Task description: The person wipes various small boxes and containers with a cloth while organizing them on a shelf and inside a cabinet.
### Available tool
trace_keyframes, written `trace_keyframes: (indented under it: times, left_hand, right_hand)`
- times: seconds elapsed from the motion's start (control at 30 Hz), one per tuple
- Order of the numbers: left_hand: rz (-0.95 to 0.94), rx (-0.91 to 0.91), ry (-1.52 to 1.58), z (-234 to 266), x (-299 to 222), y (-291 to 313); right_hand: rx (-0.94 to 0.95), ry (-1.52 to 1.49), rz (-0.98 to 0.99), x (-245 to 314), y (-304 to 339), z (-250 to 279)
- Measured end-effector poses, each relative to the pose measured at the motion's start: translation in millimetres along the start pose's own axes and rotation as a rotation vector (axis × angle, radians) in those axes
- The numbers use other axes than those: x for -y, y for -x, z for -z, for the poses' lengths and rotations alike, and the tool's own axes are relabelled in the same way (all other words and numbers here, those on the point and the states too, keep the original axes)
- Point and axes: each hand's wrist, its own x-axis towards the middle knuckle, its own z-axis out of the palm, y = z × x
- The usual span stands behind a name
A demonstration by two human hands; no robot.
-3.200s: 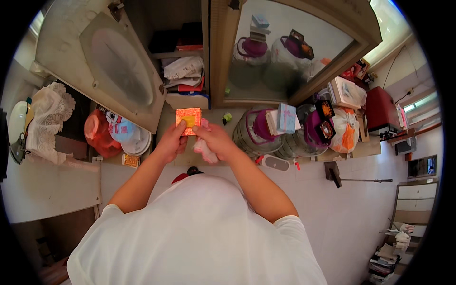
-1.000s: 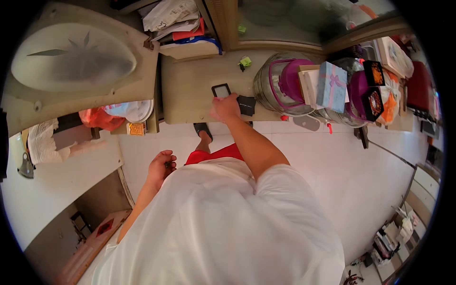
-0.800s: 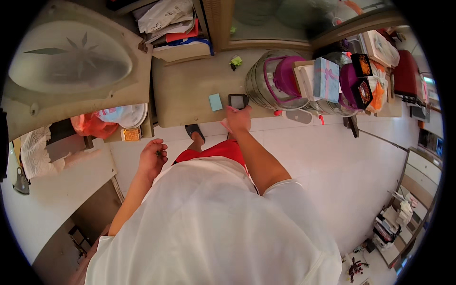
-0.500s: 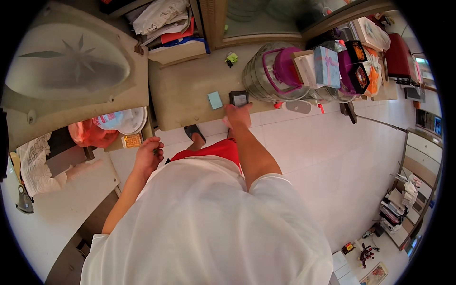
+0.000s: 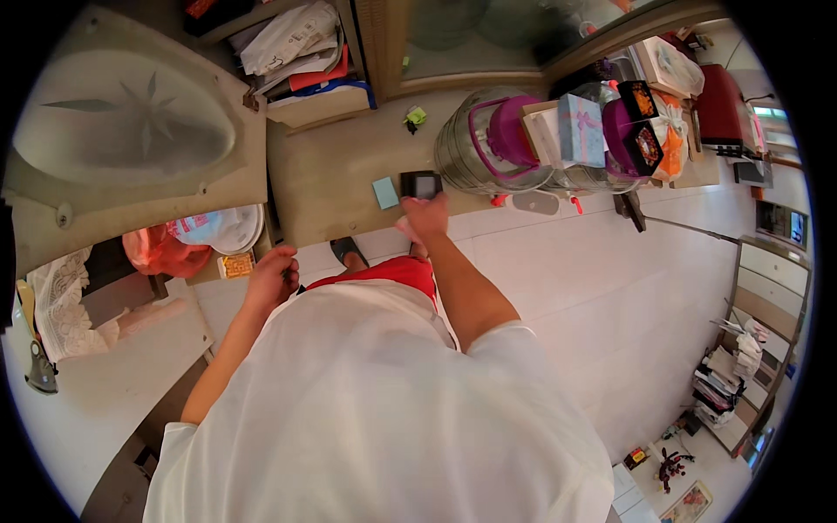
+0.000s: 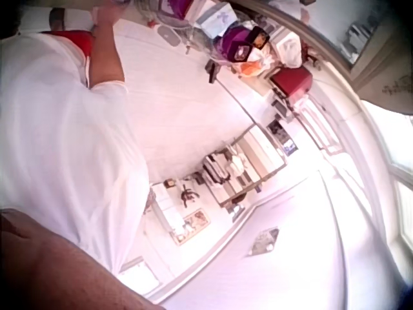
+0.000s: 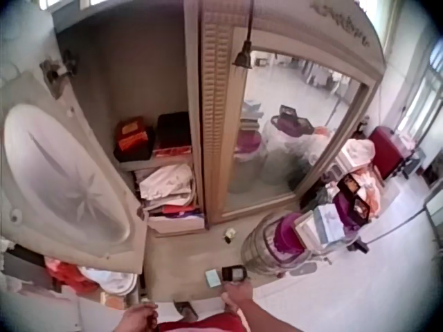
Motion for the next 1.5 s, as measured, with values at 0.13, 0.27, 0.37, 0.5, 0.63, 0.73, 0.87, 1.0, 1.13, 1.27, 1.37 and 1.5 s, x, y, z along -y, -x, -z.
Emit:
trace_keyframes:
  times: [0.13,0.27,0.37,0.5,0.63,0.73,0.87,1.0,1.13,1.27,1.37,1.5]
  left_hand:
    - [-0.083,0.178,-0.159,-51,-17,-15]
    - [-0.171,0.303,-0.225,-97,-42,-21]
    - [-0.269,0.503,-0.261,-114,-55,-14]
    - [-0.360,0.474,-0.310,-126,-61,-3]
    - [-0.395,0.432,-0.205,-128,-64,5]
    - [-0.400,0.413,-0.128,-121,-66,1]
    - [-0.389,0.383,-0.057,-114,-68,3]
    - [-0.183,0.482,0.253,-106,-73,10]
    - [0.044,0.671,0.579,-106,-80,17]
    - [0.084,0.724,0.608,-110,-83,25]
    - [0.040,0.699,0.494,-113,-81,28]
    - [0.008,0.677,0.401,-112,-73,22]
  right_hand:
    - [0.447,-0.206,0.145,59,47,45]
    - [0.598,-0.083,0.418,111,80,91]
    - [0.578,-0.020,0.529,131,94,114]
    - [0.498,-0.106,0.764,133,93,126]
    - [0.791,-0.460,0.424,134,86,141]
    - [0.812,-0.666,0.309,119,71,139]
    - [0.870,-0.774,0.208,113,63,145]
    - [0.616,-0.322,0.369,131,76,148]
    - [0.473,-0.067,0.562,149,94,151]
    - [0.395,0.069,0.704,160,104,153]
    - [0.413,0.168,0.709,170,114,155]
    - [0.423,0.194,0.740,172,119,152]
